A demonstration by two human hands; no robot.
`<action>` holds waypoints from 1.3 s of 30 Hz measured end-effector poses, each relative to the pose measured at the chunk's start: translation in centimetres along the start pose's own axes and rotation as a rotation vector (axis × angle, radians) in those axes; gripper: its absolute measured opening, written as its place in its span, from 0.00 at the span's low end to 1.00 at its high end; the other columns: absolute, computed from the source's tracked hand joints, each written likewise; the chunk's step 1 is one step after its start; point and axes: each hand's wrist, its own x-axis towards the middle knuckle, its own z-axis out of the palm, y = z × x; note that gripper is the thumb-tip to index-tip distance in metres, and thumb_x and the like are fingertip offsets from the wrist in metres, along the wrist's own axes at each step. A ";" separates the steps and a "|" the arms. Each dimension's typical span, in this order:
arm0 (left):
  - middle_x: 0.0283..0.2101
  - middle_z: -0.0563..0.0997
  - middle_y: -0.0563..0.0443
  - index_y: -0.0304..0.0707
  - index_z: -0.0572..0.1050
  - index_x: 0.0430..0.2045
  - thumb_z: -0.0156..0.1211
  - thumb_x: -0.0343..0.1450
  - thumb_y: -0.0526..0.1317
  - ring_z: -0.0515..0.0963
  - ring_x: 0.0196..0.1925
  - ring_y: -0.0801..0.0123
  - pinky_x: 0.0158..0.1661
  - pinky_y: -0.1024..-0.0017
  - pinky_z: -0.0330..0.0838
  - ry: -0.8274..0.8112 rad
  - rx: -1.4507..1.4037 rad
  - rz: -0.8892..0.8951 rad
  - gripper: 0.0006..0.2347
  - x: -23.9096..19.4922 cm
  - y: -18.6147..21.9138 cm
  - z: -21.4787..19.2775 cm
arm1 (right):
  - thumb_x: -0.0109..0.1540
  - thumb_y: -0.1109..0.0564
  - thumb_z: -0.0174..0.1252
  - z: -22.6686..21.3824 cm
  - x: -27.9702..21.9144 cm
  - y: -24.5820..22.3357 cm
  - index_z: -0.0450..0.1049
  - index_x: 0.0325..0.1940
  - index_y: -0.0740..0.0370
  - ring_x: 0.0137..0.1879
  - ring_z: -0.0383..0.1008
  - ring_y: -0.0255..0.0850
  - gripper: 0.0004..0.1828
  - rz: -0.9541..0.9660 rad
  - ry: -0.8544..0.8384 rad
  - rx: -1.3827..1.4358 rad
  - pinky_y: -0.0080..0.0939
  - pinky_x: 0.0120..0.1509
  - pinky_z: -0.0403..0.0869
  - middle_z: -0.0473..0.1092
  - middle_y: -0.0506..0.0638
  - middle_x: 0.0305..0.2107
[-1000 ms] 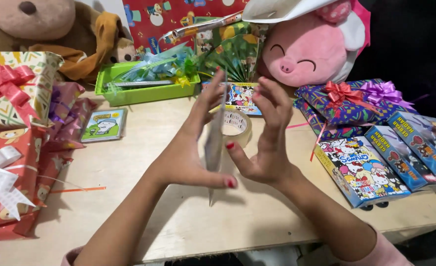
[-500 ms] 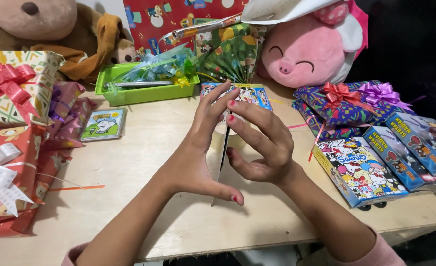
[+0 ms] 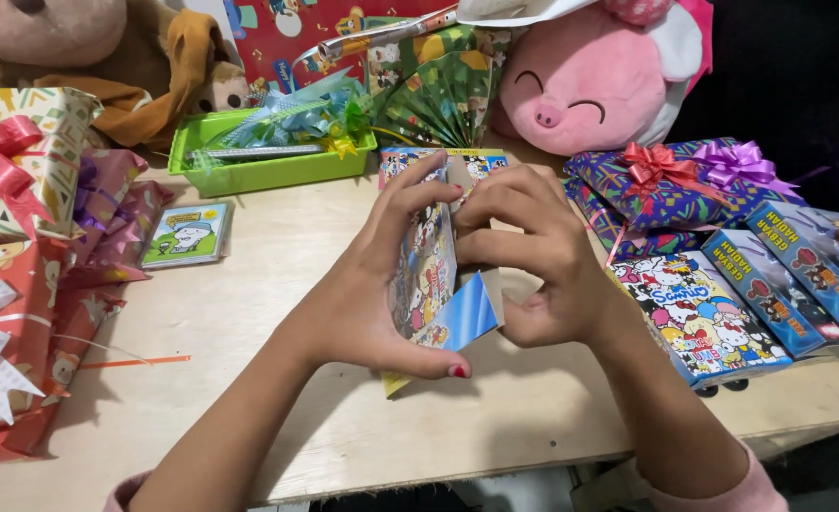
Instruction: Folding and assembling a small decorative cardboard gift box.
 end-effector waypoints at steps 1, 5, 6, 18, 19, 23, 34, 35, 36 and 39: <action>0.76 0.50 0.30 0.43 0.53 0.66 0.75 0.56 0.58 0.50 0.82 0.40 0.76 0.47 0.49 0.001 0.000 -0.002 0.47 0.1 0.0 -0.1 | 0.56 0.59 0.46 -0.3 0.0 0.3 0.75 0.36 0.61 0.49 0.68 0.54 0.12 0.000 -0.001 0.002 0.56 0.56 0.61 0.69 0.52 0.38; 0.75 0.56 0.38 0.39 0.48 0.72 0.70 0.60 0.56 0.57 0.80 0.48 0.76 0.54 0.50 -0.140 -0.037 -0.024 0.48 0.5 -0.5 -0.2 | 0.50 0.66 0.50 -0.9 -0.5 1.0 0.76 0.35 0.57 0.46 0.68 0.48 0.14 0.090 -0.139 0.096 0.52 0.55 0.57 0.68 0.49 0.37; 0.75 0.58 0.38 0.38 0.49 0.72 0.70 0.61 0.53 0.58 0.78 0.49 0.75 0.56 0.51 -0.157 -0.028 -0.036 0.46 0.5 -0.6 -0.2 | 0.50 0.68 0.50 -0.8 -0.7 1.1 0.78 0.36 0.56 0.48 0.69 0.47 0.15 0.126 -0.159 0.125 0.50 0.54 0.56 0.70 0.48 0.39; 0.79 0.48 0.42 0.55 0.34 0.74 0.69 0.59 0.55 0.48 0.80 0.55 0.71 0.56 0.45 -0.444 -0.411 -0.429 0.53 0.0 -2.7 -3.0 | 0.68 0.63 0.49 -1.1 -0.4 0.8 0.76 0.44 0.62 0.56 0.74 0.48 0.09 0.347 -0.168 0.344 0.48 0.63 0.69 0.75 0.53 0.48; 0.79 0.48 0.42 0.55 0.34 0.74 0.69 0.59 0.55 0.48 0.80 0.55 0.71 0.56 0.45 -0.443 -0.413 -0.430 0.53 -0.1 -3.1 -2.8 | 0.68 0.63 0.49 -1.1 -0.6 0.9 0.76 0.44 0.62 0.56 0.74 0.48 0.09 0.348 -0.169 0.345 0.48 0.63 0.69 0.75 0.53 0.48; 0.78 0.47 0.51 0.46 0.41 0.75 0.63 0.64 0.56 0.52 0.77 0.64 0.66 0.63 0.58 -0.478 -0.510 -0.375 0.46 -0.3 -4.1 -2.6 | 0.70 0.55 0.48 -1.3 -0.6 0.9 0.76 0.52 0.66 0.61 0.72 0.46 0.15 0.417 -0.173 0.364 0.48 0.68 0.68 0.75 0.53 0.51; 0.64 0.71 0.34 0.34 0.56 0.69 0.60 0.62 0.68 0.76 0.59 0.55 0.60 0.57 0.70 -0.591 -0.897 -0.581 0.47 -1.2 -5.6 -1.6 | 0.64 0.57 0.63 -1.1 -1.6 2.4 0.79 0.45 0.60 0.46 0.71 0.31 0.07 0.521 -0.314 0.556 0.34 0.52 0.72 0.77 0.43 0.39; 0.62 0.74 0.33 0.34 0.59 0.68 0.60 0.61 0.66 0.79 0.57 0.53 0.59 0.56 0.70 -0.587 -0.952 -0.654 0.45 -1.4 -6.1 -1.5 | 0.65 0.57 0.61 -0.8 -1.9 2.6 0.77 0.41 0.60 0.45 0.70 0.31 0.05 0.535 -0.306 0.559 0.34 0.53 0.71 0.75 0.43 0.36; 0.60 0.76 0.33 0.33 0.61 0.67 0.60 0.61 0.63 0.81 0.55 0.50 0.59 0.55 0.70 -0.580 -1.008 -0.727 0.43 -1.7 -6.6 -1.3 | 0.66 0.56 0.60 -0.6 -2.1 2.8 0.75 0.38 0.60 0.44 0.70 0.31 0.06 0.548 -0.298 0.562 0.34 0.55 0.71 0.74 0.43 0.34; 0.53 0.83 0.29 0.27 0.71 0.60 0.54 0.64 0.61 0.85 0.44 0.52 0.39 0.66 0.81 -0.544 -1.034 -0.903 0.36 -1.8 -6.9 -2.0 | 0.67 0.54 0.58 -0.5 -1.8 2.5 0.76 0.47 0.61 0.49 0.69 0.32 0.09 0.559 -0.300 0.563 0.36 0.58 0.71 0.75 0.43 0.40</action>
